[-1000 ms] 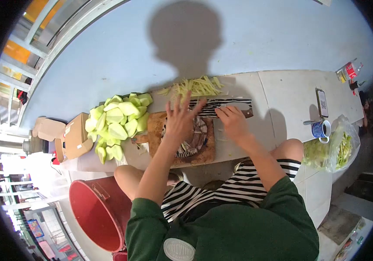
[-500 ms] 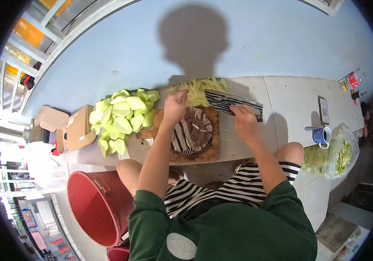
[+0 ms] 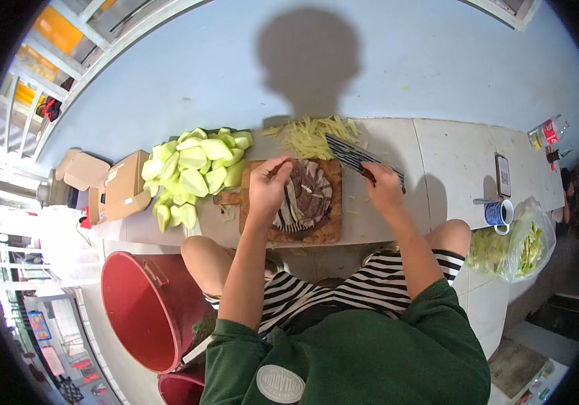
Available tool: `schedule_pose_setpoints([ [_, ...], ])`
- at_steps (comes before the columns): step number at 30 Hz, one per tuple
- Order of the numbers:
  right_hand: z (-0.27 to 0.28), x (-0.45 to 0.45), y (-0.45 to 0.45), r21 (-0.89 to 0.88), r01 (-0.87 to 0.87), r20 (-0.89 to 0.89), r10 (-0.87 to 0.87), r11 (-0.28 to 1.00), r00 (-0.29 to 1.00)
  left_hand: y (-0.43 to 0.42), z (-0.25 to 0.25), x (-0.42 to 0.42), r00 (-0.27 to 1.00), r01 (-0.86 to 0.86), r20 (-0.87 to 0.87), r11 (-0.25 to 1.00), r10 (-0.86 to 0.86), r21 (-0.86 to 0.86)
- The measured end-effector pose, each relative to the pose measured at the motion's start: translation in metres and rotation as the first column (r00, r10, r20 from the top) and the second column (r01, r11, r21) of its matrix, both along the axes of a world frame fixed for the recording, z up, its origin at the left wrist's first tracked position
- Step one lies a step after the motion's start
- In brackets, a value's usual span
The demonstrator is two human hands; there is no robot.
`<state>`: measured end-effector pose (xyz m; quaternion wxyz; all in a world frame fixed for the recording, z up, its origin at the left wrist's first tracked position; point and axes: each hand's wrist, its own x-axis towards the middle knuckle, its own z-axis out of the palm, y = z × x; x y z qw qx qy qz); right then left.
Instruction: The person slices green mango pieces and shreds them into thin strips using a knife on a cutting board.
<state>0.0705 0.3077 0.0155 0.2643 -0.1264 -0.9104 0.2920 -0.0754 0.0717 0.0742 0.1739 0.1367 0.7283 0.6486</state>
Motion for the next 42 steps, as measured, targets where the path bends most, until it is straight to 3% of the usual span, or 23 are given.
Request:
schedule_pose_setpoints([
  [3,0.011,0.001,-0.007,-0.069,0.020,0.065,-0.016,0.997,0.998,-0.007,0.019,0.011,0.949,-0.029,0.316,0.990,-0.016,0.136],
  [4,0.011,0.001,-0.009,-0.069,0.012,0.062,-0.008,0.998,0.998,-0.009,0.024,0.017,0.950,-0.036,0.313,0.990,-0.008,0.136],
  [6,0.011,0.002,-0.010,-0.084,0.002,0.052,0.002,0.996,0.999,-0.009,0.038,0.041,0.995,0.088,0.017,0.970,-0.094,0.228],
  [9,0.007,0.004,-0.013,-0.066,0.051,0.138,-0.042,0.996,0.989,-0.007,0.119,0.094,0.966,0.186,0.118,0.934,-0.231,0.306],
  [11,-0.001,0.003,-0.011,-0.055,0.019,0.111,-0.013,0.998,0.994,-0.012,0.174,0.126,0.902,0.196,0.282,0.890,-0.328,0.411],
  [14,0.003,0.006,-0.012,-0.046,0.004,0.101,0.000,0.999,0.995,-0.015,0.210,0.155,0.876,0.454,-0.126,0.708,-0.466,0.541],
  [16,0.005,0.007,-0.016,-0.055,0.017,0.120,-0.010,0.998,0.993,-0.006,0.216,0.164,0.890,0.433,-0.128,0.722,-0.438,0.540],
  [17,0.005,0.005,-0.015,-0.085,0.002,0.123,0.009,0.996,0.992,0.005,0.197,0.162,0.842,0.529,-0.345,0.514,-0.414,0.675],
  [20,-0.003,0.008,-0.016,-0.109,0.006,0.137,0.009,0.994,0.991,0.003,0.193,0.160,0.784,0.611,-0.518,0.286,-0.341,0.738],
  [26,-0.007,0.008,-0.006,-0.021,-0.019,0.048,0.020,1.000,0.999,-0.004,0.194,0.164,0.838,0.470,-0.256,0.399,-0.482,0.788],
  [28,-0.014,0.002,-0.019,-0.054,-0.049,0.014,0.050,0.997,0.999,0.003,0.193,0.167,0.830,0.523,-0.334,0.414,-0.446,0.746],
  [30,-0.005,0.001,-0.019,-0.125,0.008,0.152,0.011,0.992,0.988,0.003,0.208,0.161,0.813,0.563,-0.377,0.437,-0.443,0.701],
  [31,-0.001,0.002,-0.019,-0.070,-0.013,0.158,0.024,0.997,0.987,0.006,0.212,0.164,0.848,0.502,-0.229,0.587,-0.478,0.635],
  [33,-0.013,0.004,-0.018,-0.070,-0.015,0.155,0.025,0.997,0.988,0.009,0.198,0.159,0.855,0.481,-0.059,0.745,-0.515,0.462],
  [34,-0.017,0.000,-0.017,-0.072,-0.010,0.136,0.019,0.997,0.991,0.011,0.170,0.151,0.837,0.518,-0.042,0.764,-0.546,0.384],
  [36,-0.012,-0.001,-0.018,-0.147,-0.011,0.143,0.032,0.989,0.989,0.011,0.118,0.138,0.897,0.406,0.103,0.892,-0.431,0.200],
  [38,-0.008,0.002,-0.018,-0.214,0.005,0.165,0.031,0.977,0.986,0.001,0.044,0.120,0.983,0.183,0.016,0.979,-0.182,-0.085],
  [40,-0.007,0.001,-0.014,-0.184,0.006,0.192,0.029,0.983,0.981,-0.020,-0.020,0.094,1.000,-0.022,0.014,0.964,0.026,-0.264],
  [42,-0.008,0.000,-0.016,-0.180,-0.006,0.170,0.037,0.984,0.985,-0.037,-0.065,0.075,0.995,-0.098,-0.058,0.930,0.083,-0.354],
])
